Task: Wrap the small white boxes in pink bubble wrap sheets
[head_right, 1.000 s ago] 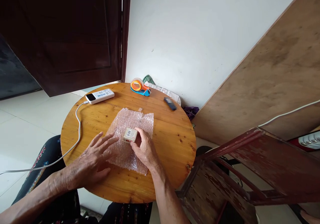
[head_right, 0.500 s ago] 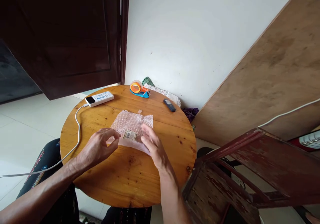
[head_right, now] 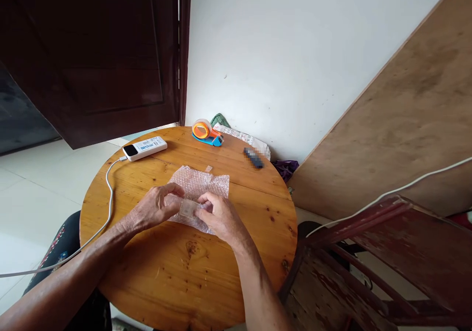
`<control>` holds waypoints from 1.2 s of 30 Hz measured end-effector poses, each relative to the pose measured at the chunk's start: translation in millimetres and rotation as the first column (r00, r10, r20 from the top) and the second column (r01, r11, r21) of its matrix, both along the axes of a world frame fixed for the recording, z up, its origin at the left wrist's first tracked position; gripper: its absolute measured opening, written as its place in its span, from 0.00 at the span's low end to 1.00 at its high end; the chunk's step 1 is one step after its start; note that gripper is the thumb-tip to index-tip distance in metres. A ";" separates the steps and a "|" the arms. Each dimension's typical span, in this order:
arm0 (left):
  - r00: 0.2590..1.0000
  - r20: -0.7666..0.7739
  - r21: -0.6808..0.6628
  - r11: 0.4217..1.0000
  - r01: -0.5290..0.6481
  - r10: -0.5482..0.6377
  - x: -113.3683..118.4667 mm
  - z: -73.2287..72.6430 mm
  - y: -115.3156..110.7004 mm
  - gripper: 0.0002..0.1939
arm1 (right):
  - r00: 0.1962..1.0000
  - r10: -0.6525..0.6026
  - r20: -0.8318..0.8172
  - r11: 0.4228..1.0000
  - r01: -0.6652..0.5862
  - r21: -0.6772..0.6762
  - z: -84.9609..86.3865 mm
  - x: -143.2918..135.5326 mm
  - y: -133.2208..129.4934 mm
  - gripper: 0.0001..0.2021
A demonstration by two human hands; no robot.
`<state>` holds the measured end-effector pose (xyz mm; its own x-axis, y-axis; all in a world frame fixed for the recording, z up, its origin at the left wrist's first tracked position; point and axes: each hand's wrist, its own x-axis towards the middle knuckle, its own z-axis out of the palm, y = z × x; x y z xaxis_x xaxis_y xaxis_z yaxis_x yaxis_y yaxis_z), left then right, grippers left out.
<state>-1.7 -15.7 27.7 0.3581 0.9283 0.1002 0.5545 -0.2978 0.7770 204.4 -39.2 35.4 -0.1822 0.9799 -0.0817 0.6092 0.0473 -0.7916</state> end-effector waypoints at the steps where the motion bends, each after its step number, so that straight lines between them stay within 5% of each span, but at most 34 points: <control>1: 0.999 0.040 -0.011 0.999 0.030 -0.030 -1.2 -0.4 -0.2 0.17 | 0.999 -0.004 -0.039 1.000 0.003 -0.027 -2.1 1.0 -0.3 0.07; 7: 0.995 0.043 -0.121 0.988 0.100 -0.095 -0.5 -1.8 3.3 0.16 | 0.985 -0.003 -0.170 0.997 -0.010 -0.073 -7.8 6.6 -3.7 0.08; 21: 0.930 0.335 -0.153 0.966 0.209 -0.148 3.8 -16.5 5.0 0.08 | 0.984 -0.010 -0.176 1.000 0.007 -0.019 -8.8 10.0 -4.9 0.12; 36: 0.964 0.240 -0.124 0.981 0.149 -0.116 4.0 -16.9 2.0 0.07 | 0.987 0.011 -0.161 0.995 0.005 0.100 -17.5 4.1 -4.3 0.13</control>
